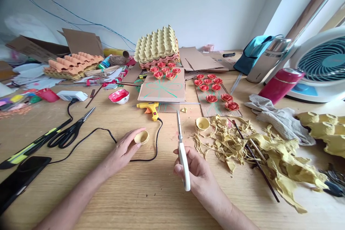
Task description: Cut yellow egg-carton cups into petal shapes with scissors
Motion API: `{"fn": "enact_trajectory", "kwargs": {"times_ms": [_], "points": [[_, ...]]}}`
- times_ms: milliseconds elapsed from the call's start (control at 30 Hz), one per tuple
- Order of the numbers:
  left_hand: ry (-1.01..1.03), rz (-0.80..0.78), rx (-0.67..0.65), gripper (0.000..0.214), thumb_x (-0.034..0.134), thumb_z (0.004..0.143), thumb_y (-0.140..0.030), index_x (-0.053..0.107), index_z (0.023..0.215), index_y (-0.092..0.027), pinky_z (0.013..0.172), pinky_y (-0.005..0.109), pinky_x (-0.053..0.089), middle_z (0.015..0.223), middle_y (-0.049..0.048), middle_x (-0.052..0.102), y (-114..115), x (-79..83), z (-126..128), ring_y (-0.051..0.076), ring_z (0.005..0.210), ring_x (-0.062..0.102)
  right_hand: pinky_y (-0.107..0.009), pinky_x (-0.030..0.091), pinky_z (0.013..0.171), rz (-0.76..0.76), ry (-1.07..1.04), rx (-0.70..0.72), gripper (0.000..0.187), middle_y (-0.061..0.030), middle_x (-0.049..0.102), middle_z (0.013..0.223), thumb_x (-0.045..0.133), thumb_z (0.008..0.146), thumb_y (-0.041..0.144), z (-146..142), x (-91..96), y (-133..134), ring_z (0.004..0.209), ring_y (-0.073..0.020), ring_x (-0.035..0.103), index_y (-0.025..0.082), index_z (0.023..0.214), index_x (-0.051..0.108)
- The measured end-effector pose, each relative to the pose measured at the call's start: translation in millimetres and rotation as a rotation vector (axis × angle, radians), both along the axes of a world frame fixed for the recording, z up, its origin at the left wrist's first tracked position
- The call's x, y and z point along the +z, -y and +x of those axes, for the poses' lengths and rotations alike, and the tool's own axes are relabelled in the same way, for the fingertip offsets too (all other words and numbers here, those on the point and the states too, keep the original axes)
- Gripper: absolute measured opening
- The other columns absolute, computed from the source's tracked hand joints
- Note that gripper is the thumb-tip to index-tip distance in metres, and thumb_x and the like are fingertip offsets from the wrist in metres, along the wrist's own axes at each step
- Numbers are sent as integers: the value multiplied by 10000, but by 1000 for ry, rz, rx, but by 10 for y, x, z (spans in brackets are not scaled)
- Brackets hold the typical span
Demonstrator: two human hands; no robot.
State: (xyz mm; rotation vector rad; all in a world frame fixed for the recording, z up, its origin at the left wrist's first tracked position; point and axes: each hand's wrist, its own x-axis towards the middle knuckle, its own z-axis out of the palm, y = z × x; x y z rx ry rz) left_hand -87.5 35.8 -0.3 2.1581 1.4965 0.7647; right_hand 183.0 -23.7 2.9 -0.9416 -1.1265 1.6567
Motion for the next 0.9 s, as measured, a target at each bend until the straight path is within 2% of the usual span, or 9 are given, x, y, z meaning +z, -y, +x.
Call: {"fn": "enact_trajectory", "kwargs": {"times_ms": [267,367,433,500,600,700,800,900], "points": [[-59,91,17,423,551,893,-302,548,1307,-215,1001,474,468,1259,125,666,-54,-142,-18,283,1154,612,-243,357,620,10,-28,19,421,23,520,717,729,830,514,-15,20,-5,650,-115,448,203,1038,536],[20,64,22,406,574,876,-267,566,1280,-219,1033,460,439,1256,113,662,-50,-107,13,269,1164,597,-239,361,619,26,-32,26,413,29,513,711,728,833,512,-21,24,1,645,-110,449,205,1027,530],[143,10,44,431,604,863,-268,557,1289,-213,1063,441,412,1309,112,629,-26,-33,42,264,1201,571,-236,355,609,33,-34,33,410,31,511,709,726,835,511,-20,22,2,639,-107,441,205,1025,531],[345,-103,52,463,634,858,-300,545,1303,-206,1045,405,425,1335,110,605,14,63,77,256,1197,571,-233,342,588,42,-31,37,409,32,509,706,721,839,510,-16,17,0,625,-103,429,202,1037,537],[708,-377,1,480,669,852,-361,568,1293,-199,917,330,482,1222,95,647,95,180,137,228,1080,610,-234,334,568,59,-20,44,422,34,514,688,724,829,522,-17,15,-8,604,-101,416,192,1028,551],[1005,-611,-85,476,709,827,-372,618,1261,-200,813,279,482,1139,94,666,186,204,210,206,1013,609,-238,339,556,59,1,32,447,36,529,671,752,795,525,-43,30,-23,589,-102,415,191,1016,553],[1148,-779,-174,486,744,799,-346,642,1252,-202,784,245,464,1141,102,672,276,170,315,178,982,602,-242,358,552,45,-11,-3,470,22,584,711,792,749,516,-86,56,-38,595,-107,440,204,998,543],[1137,-849,-246,496,746,800,-349,635,1263,-209,768,232,456,1155,92,663,359,152,446,156,949,601,-252,396,576,36,-40,-15,473,-2,639,789,823,712,497,-118,73,-39,638,-125,503,217,967,540]]}}
